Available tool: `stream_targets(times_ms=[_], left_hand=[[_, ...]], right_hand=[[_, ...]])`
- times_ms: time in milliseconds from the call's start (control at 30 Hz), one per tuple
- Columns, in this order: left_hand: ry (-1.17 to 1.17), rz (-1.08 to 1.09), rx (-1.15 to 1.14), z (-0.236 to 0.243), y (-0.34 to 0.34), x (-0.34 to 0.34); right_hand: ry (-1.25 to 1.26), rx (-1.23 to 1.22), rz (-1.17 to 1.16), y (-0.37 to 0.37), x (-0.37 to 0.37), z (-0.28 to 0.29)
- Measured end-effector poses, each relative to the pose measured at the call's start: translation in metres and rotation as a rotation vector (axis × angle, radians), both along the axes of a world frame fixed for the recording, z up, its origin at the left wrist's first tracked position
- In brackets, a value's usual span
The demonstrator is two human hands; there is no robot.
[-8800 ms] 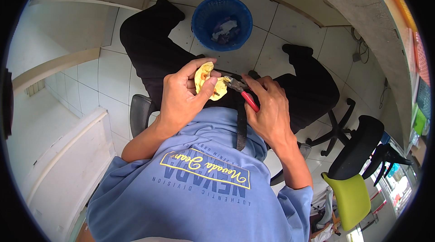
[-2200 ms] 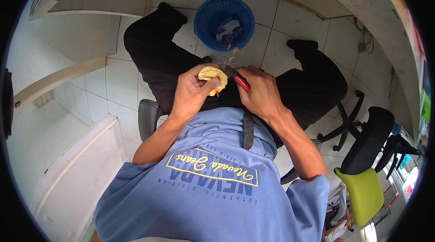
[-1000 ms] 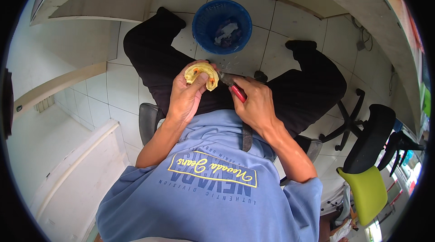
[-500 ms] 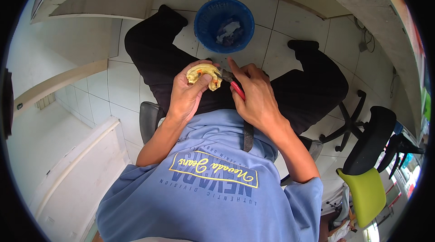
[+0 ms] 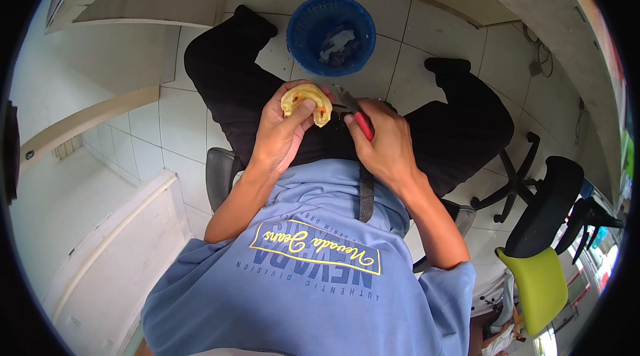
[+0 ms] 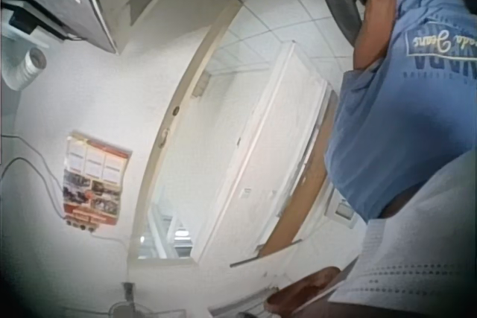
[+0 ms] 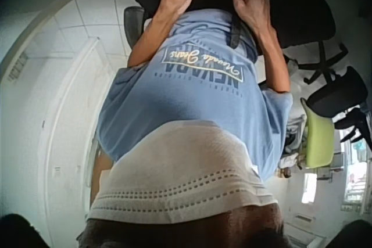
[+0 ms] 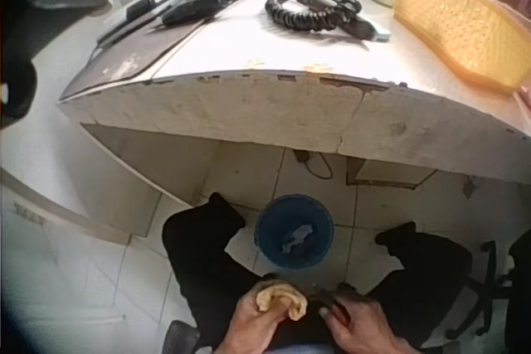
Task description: The person trims several dental impression models one at a time using pliers.
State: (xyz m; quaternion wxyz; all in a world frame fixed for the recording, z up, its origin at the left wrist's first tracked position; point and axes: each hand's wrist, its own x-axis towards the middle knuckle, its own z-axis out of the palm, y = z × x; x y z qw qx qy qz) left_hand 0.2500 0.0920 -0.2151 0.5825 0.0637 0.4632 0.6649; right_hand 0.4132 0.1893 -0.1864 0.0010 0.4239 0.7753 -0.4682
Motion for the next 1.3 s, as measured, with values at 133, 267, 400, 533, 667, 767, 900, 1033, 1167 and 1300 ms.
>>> stream_targets(times_ms=[133, 267, 400, 533, 667, 767, 900, 1033, 1167, 1300], left_hand=[[-0.073, 0.032, 0.005, 0.0, 0.001, 0.001], [-0.002, 0.06, 0.027, -0.002, 0.0, 0.005], [0.03, 0.058, 0.038, -0.003, -0.001, 0.009], [0.1, 0.057, 0.033, -0.004, -0.003, 0.01], [0.194, 0.027, 0.051, -0.004, -0.005, 0.011], [0.212, 0.013, 0.053, -0.003, -0.006, 0.009], [0.102, 0.005, 0.021, -0.002, -0.005, 0.009], [0.02, 0.045, 0.001, -0.004, -0.004, 0.008], [0.038, 0.051, 0.009, -0.003, -0.005, 0.005], [0.07, 0.023, -0.011, -0.002, -0.005, 0.007]], right_hand=[[0.123, 0.047, -0.018, 0.004, 0.007, -0.003], [0.156, 0.009, 0.048, -0.002, 0.005, 0.0], [0.133, -0.022, 0.042, -0.005, 0.004, 0.001], [0.135, -0.029, 0.032, -0.007, 0.001, 0.001], [0.144, 0.006, 0.04, -0.007, 0.001, 0.002], [0.106, 0.015, 0.042, -0.004, -0.003, 0.008], [0.104, -0.015, -0.013, -0.005, 0.001, -0.003], [0.142, -0.006, -0.058, -0.009, -0.001, -0.01], [0.156, 0.06, -0.002, -0.003, -0.002, -0.003], [0.161, 0.105, 0.062, 0.0, -0.001, -0.004]])
